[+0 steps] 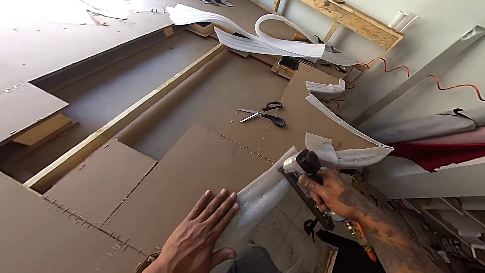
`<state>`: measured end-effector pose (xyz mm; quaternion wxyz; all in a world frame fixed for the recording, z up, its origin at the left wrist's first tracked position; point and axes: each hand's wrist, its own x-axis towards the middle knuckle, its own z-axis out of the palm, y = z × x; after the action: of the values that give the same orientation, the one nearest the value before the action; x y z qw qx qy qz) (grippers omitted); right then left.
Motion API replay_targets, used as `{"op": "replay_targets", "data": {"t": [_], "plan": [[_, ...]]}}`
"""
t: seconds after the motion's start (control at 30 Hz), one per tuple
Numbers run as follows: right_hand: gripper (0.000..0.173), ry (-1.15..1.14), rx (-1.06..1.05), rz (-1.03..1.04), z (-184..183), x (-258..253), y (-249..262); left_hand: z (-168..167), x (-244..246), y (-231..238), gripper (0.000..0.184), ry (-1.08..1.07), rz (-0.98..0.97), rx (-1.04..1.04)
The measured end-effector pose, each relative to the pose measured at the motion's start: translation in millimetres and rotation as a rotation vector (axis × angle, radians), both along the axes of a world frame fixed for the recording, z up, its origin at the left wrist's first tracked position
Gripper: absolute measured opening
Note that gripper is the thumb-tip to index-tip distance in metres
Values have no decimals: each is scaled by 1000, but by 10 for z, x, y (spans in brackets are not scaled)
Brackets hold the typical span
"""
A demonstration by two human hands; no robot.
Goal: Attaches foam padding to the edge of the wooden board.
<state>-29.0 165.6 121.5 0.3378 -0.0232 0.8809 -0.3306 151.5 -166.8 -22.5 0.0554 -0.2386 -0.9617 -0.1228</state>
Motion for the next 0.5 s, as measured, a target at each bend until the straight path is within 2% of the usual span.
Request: {"op": "replay_targets", "data": {"t": [0.13,0.2,0.27,0.4,0.5], "plan": [[61,70,-101,-48,88,510,-136,-43,58,-177,86,28,21,24],[55,113,-257,-102,50,953,-153,-57,219,-359,89,49,70,28],[52,140,-269,-125,-63,1458,-167,10,450,-545,85,74,92,58],[50,77,-161,-198,-364,2335,-303,493,923,-480,50,45,-7,307],[53,10,-127,-331,-583,2854,-401,791,856,-406,49,-81,-103,340]]}}
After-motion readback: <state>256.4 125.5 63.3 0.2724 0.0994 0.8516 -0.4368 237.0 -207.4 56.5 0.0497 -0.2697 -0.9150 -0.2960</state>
